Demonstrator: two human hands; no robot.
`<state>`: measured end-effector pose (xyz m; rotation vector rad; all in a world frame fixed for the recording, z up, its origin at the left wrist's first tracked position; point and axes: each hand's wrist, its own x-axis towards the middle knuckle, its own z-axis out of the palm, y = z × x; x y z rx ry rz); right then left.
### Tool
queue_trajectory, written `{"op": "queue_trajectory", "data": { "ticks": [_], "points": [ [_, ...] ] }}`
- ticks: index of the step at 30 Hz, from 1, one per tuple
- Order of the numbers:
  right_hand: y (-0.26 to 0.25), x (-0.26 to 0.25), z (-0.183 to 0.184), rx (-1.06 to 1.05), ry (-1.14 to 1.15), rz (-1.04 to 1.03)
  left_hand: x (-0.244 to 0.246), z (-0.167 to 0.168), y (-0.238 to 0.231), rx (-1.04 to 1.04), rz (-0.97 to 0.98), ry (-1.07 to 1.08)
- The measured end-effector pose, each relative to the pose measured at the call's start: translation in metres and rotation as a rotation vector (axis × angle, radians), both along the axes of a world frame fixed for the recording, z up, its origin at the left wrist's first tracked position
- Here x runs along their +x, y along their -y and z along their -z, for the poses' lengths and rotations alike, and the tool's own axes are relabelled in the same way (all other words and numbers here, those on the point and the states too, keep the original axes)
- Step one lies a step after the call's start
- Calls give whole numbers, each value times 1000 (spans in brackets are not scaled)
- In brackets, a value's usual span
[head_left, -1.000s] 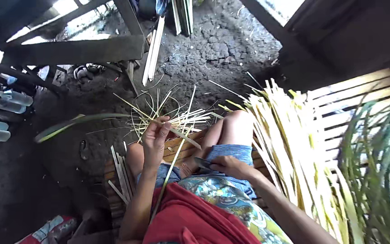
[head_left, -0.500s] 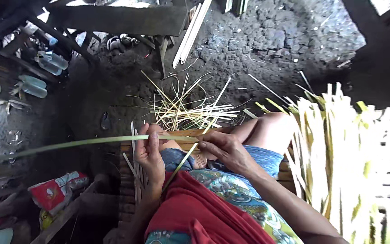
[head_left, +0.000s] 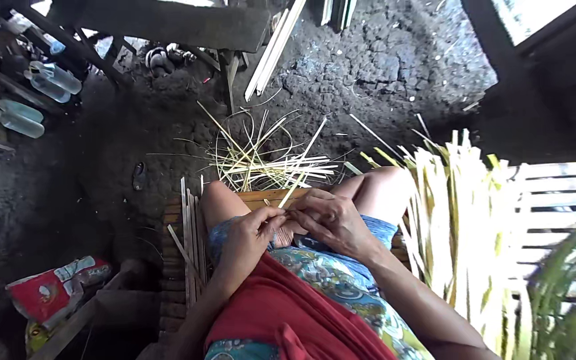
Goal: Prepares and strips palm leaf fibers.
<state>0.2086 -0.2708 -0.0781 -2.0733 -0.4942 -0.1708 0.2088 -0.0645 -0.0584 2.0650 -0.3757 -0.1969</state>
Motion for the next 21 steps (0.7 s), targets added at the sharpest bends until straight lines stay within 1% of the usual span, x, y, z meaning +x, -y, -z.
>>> {"op": "queue_trajectory", "data": {
  "ticks": [3,6,10,12,14,16,17,19,21],
  "points": [
    [2,0,2,-79,71,29,2,-1,5,46,-3,5],
    [-1,5,3,-120,77,21,6,-5,6,153,9,-32],
    [-6,14,3,-229,105,-1,12,-7,9,268,-24,-84],
    [-9,18,6,-279,145,41,16,-6,12,218,-48,-167],
    [-12,21,10,-334,210,126,18,-1,13,84,-29,-302],
    [-20,23,16,-387,278,257,18,5,18,-51,-19,-366],
    [-25,23,19,-401,310,327,17,7,22,-93,-26,-358],
    [-36,21,24,-382,337,443,16,10,28,-114,-77,-245],
    [-48,12,26,-346,307,445,19,14,28,-107,-123,-111]
  ]
}}
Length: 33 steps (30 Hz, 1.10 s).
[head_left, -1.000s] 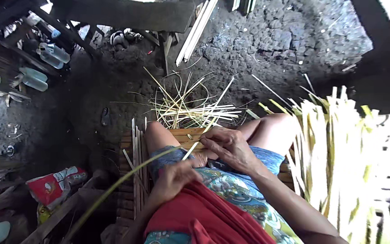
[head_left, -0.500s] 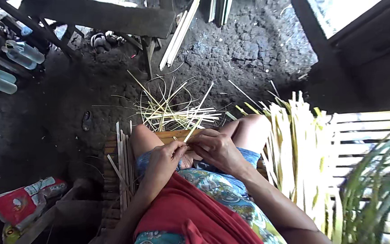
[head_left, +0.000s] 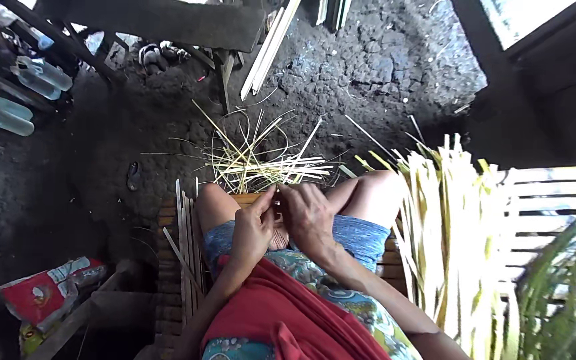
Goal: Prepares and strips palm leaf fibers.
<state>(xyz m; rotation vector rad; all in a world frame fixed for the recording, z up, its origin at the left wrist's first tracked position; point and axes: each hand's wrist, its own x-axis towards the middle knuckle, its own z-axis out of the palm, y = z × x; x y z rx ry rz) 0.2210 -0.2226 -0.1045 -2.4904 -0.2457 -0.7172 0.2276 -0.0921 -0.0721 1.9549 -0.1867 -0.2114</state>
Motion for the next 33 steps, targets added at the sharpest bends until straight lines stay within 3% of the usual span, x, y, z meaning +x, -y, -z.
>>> {"op": "queue_trajectory", "data": {
  "ticks": [3,7,12,14,17,19,21,23,25,28,33],
  "points": [
    [-4,-11,5,78,-67,-105,5,0,-7,28,-20,73],
    [34,-8,-16,640,-448,-290,0,2,-15,-29,28,367],
    [48,-8,-30,1377,-961,-674,-5,-12,-21,80,230,601],
    [50,-12,-34,1503,-1014,-793,5,-27,-32,-9,428,591],
    [48,-20,-52,1611,-966,-1043,31,-43,-22,-386,577,510],
    [39,-20,-68,1634,-804,-1051,30,-46,10,-649,403,335],
    [31,-16,-79,1596,-585,-896,20,-51,39,-819,230,149],
    [24,-15,-80,1475,-402,-736,14,-48,55,-925,107,144],
    [21,-15,-77,1376,-297,-690,18,-43,59,-1000,102,211],
    [20,-15,-74,1229,-257,-694,25,-40,51,-1116,192,186],
    [13,-29,-55,765,-317,-792,50,-36,31,-1425,31,-109]
  ]
}}
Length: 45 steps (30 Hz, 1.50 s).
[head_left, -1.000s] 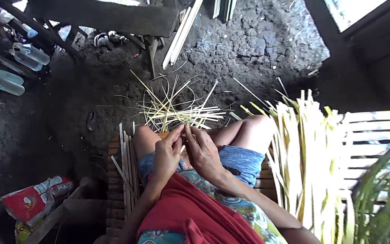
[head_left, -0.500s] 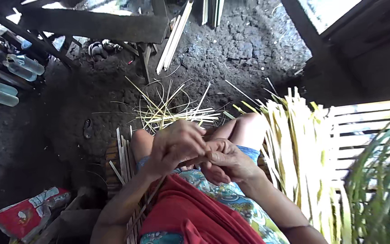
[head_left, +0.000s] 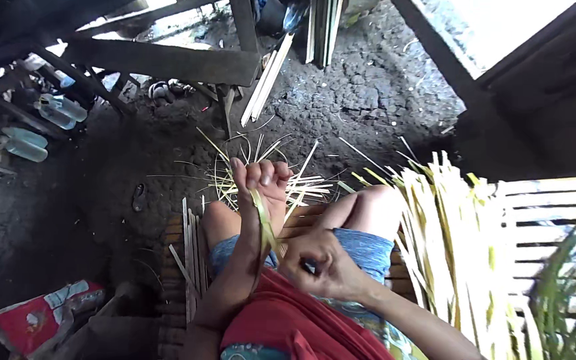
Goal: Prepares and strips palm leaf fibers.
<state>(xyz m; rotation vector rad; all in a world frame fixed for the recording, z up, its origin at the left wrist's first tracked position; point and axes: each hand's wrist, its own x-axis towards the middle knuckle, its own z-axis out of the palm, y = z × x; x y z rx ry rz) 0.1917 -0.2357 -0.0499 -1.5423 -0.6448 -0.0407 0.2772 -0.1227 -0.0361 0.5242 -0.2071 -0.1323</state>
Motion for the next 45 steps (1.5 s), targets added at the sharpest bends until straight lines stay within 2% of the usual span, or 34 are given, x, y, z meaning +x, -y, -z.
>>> {"op": "queue_trajectory", "data": {
  "ticks": [3,7,9,11,13,15,16,18,21,23,24,26,28,30,32,33,34,35,37,39,40,42,44,45],
  "points": [
    [2,-10,4,-179,80,-42,1,7,-9,-73,52,-32],
    [24,15,-6,-86,-24,13,1,-8,2,-10,54,-76],
    [25,28,-11,-85,37,109,-2,-8,6,66,80,14],
    [23,28,-16,-172,94,184,4,-7,14,63,25,-11],
    [27,15,-18,-233,54,32,15,-4,10,38,-5,-97],
    [29,-3,-16,-170,-54,-251,37,-2,5,-20,-89,-339],
    [28,-7,-15,-134,-73,-318,42,1,2,-52,-73,-377],
    [30,-6,-17,-123,-90,-200,34,9,-2,-92,106,-311],
    [40,18,-23,-68,-38,258,-3,16,-1,34,476,4],
    [46,34,-30,-43,51,427,-12,11,5,137,489,25],
    [47,37,-32,-86,88,435,-13,8,8,120,451,-29],
    [42,36,-31,-279,125,366,-9,2,11,88,340,-127],
    [39,27,-22,-406,97,213,-3,2,4,88,268,-120],
    [42,11,-16,-398,-18,-85,12,5,-6,58,149,-139],
    [37,-3,-9,-296,-145,-425,38,7,-7,-70,-1,-282],
    [35,-5,-7,-244,-179,-494,43,9,-9,-102,5,-281],
    [37,-5,-7,-200,-205,-460,41,11,-11,-93,58,-248],
    [42,-4,-11,-172,-227,-333,32,14,-11,-50,159,-183],
    [57,8,-22,-141,-247,48,3,18,-10,147,416,-62],
    [69,25,-30,-119,-175,335,-19,17,-2,208,525,-101],
    [71,30,-32,-138,-125,369,-26,15,3,162,495,-164],
    [62,31,-31,-266,-58,313,-32,11,13,5,349,-311],
    [48,27,-22,-388,-62,179,-31,12,17,-97,239,-382],
    [47,25,-20,-357,-112,63,-30,14,15,-115,197,-411]
  ]
}}
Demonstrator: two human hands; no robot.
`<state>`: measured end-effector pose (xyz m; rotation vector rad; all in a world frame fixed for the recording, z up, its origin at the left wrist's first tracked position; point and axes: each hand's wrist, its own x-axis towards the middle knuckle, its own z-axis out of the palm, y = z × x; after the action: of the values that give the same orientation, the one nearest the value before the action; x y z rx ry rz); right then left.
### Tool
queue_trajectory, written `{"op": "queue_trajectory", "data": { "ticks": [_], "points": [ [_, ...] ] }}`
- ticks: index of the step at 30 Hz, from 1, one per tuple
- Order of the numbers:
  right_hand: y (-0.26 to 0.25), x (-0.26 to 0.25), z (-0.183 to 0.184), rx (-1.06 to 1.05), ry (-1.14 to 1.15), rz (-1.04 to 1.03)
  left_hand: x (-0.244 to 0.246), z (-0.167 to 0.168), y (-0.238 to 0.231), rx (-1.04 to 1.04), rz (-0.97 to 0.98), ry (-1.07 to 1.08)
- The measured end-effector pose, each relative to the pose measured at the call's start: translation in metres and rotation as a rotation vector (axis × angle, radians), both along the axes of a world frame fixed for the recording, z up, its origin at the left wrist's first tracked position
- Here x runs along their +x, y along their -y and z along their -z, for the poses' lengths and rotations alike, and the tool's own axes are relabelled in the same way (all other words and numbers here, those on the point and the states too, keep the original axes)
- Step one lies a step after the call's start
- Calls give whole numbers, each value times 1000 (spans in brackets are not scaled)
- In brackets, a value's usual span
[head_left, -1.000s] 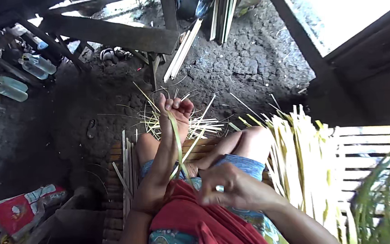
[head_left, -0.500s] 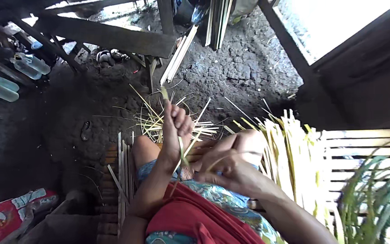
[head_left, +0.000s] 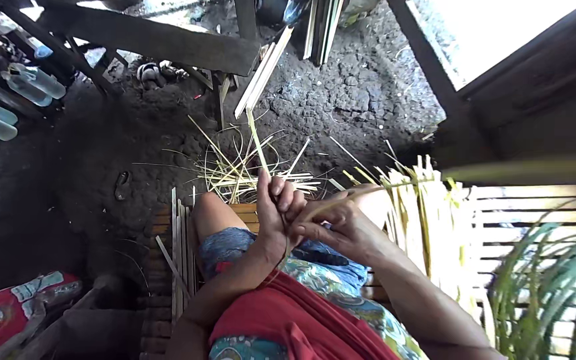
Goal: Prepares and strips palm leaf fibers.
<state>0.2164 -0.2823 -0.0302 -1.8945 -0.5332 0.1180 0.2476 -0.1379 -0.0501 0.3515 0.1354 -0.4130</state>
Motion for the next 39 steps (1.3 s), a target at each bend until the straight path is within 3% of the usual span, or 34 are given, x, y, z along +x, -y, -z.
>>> {"op": "queue_trajectory", "data": {
  "ticks": [3,5,8,10,11,15,16,19,21,23,26,27,29,31,36,38,39],
  "points": [
    [17,-15,-4,226,-254,-364,14,10,-18,127,-195,-79],
    [21,-21,-6,316,-293,-501,24,19,-31,154,-263,-82],
    [15,-13,-2,245,-251,-214,17,29,-25,36,39,90],
    [15,5,-1,241,-128,30,-2,21,-17,67,360,184],
    [16,12,-3,233,-61,87,-6,16,-15,84,422,168],
    [-8,13,1,-68,73,84,9,4,-7,180,134,53],
    [-11,10,7,-63,52,41,16,4,-9,205,56,59],
    [-1,-7,11,208,-215,-426,43,11,-23,226,-213,-42],
    [-6,-18,11,313,-267,-655,54,19,-34,149,-298,-85],
    [-2,-16,11,252,-252,-482,38,24,-38,143,-99,115],
    [10,8,12,206,-203,52,-1,18,-35,288,336,296],
    [13,16,11,228,-165,126,-7,17,-33,315,358,273],
    [5,18,8,175,-113,150,-10,13,-26,408,210,131],
    [-12,12,14,83,-107,11,-3,14,-19,382,33,15],
    [-4,-10,23,233,-407,-618,26,17,-48,384,-248,-47],
    [-4,-16,25,265,-468,-659,30,25,-58,355,-275,12],
    [-4,-15,24,265,-479,-540,23,27,-57,351,-181,86]
  ]
}}
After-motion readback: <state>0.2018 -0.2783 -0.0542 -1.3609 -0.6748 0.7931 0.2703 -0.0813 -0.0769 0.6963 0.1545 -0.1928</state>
